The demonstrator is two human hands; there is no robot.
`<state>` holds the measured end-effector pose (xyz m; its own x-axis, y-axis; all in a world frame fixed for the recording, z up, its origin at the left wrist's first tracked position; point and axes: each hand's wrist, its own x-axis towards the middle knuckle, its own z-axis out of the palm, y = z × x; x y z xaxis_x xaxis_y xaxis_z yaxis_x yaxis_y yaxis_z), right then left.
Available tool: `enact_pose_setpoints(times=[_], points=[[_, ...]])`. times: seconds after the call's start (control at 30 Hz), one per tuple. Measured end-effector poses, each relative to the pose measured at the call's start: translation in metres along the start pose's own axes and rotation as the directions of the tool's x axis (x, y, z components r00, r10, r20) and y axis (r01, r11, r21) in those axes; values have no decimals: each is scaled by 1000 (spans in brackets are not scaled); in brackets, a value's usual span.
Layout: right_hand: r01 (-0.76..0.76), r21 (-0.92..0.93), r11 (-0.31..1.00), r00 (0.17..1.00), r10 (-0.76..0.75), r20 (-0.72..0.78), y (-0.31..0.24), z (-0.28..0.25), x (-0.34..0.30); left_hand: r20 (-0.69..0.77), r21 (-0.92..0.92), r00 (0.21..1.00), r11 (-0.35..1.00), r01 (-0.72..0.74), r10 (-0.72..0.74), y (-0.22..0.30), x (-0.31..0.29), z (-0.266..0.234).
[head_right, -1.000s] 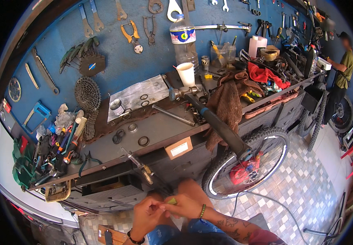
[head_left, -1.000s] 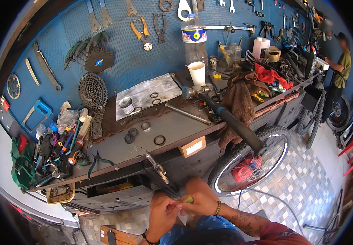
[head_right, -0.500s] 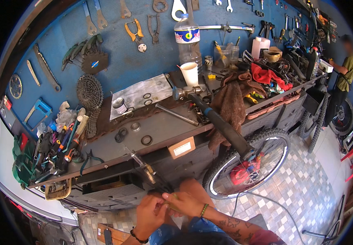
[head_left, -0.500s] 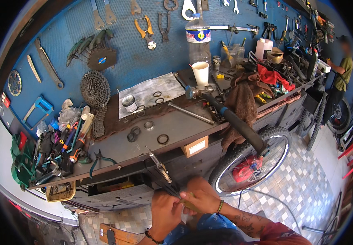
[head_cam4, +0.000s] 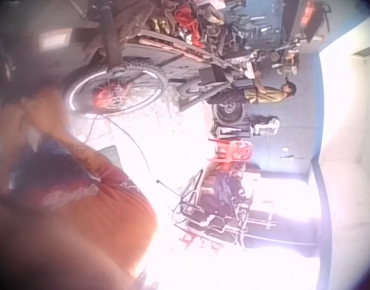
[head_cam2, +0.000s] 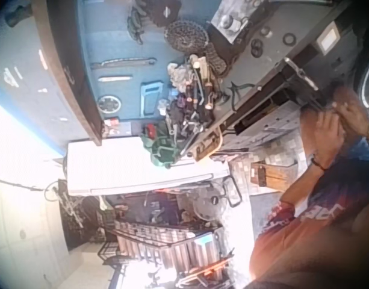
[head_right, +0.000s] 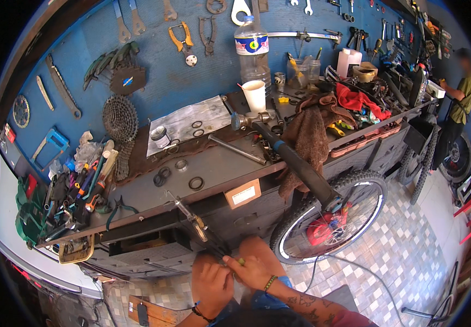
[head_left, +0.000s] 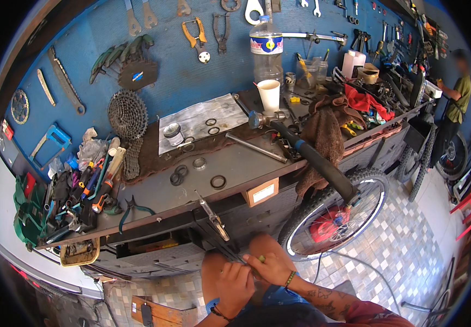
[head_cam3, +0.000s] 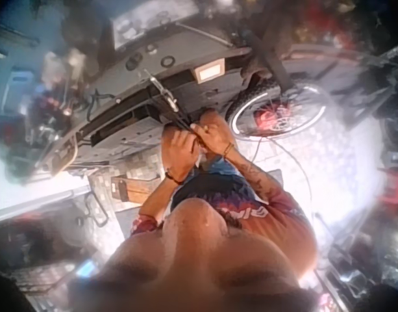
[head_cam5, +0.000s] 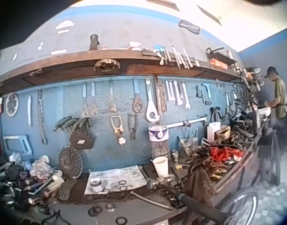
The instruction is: The person applies lubricant from a green squeeze bottle onto small circular bicycle parts, likely seals or bearings, held in their left hand. They repeatedly squeeze the bottle to coat the parts and place them on a workbench in a bicycle repair shop.
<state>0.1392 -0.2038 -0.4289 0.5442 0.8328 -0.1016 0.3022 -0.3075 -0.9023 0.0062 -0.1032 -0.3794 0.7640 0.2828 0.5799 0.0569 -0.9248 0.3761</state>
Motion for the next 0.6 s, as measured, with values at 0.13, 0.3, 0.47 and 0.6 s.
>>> enact_pose_setpoints(times=[0.13, 0.3, 0.47, 0.6], points=[[40, 59, 997, 997, -35, -76, -9, -3, -5, -41, 10, 998, 999, -39, 40, -3, -12, 10], [-41, 208, 977, 989, 69, -128, -28, -10, -9, -86, 1, 993, 997, -78, 78, -1, -11, 12], [295, 23, 955, 922, -278, -271, -46, -22, -4, -174, 15, 980, 996, -92, 94, 0, -2, 0], [171, 168, 971, 978, -146, -152, -69, -47, -7, -48, -132, 993, 985, -110, 105, 8, 37, -44]])
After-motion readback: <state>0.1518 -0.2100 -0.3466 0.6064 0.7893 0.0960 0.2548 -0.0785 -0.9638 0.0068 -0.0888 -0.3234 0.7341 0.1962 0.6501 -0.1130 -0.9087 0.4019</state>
